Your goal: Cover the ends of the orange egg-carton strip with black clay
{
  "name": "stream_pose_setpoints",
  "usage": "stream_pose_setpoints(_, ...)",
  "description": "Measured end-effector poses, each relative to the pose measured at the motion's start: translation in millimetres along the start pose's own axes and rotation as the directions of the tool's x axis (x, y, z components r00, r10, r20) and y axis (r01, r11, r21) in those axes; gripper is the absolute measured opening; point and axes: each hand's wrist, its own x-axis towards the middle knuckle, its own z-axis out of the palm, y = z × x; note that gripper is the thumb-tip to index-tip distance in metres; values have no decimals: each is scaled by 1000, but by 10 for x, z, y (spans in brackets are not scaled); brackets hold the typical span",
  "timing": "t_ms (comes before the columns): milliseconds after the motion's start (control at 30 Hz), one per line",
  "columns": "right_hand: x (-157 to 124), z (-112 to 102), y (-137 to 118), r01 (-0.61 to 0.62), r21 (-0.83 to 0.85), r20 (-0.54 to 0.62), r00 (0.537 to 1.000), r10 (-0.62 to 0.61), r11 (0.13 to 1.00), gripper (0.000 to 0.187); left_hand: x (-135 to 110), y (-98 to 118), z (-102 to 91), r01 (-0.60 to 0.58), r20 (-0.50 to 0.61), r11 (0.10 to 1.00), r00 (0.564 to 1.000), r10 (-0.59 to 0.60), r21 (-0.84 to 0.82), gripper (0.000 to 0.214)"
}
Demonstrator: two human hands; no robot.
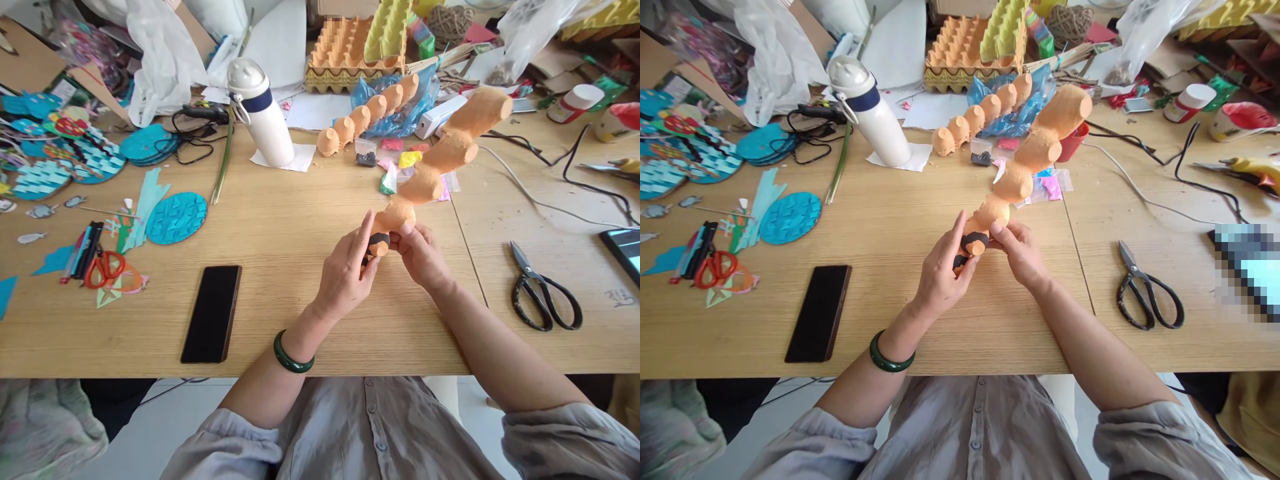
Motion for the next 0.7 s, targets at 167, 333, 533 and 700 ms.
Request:
stream_pose_setpoints(167,30,9,-30,-37,44,2,999,37,998,53,27,80,-29,192,67,896,981,-180,-401,93)
stream_pose_setpoints(333,60,-6,-62,-4,-2,10,1000,4,1000,54,116,88,-109,474,185,542,845,-502,-694,48)
stream_pose_setpoints(533,64,-4,-56,-18,-28,9,1000,19,999,53,172,91,-145,626,424,297,738,-525,-721,44)
stream_pose_setpoints(700,38,-2,-50,-50,-9,46,998,51,999,55,159,104,-136,668,515,278,723,-461,-690,42)
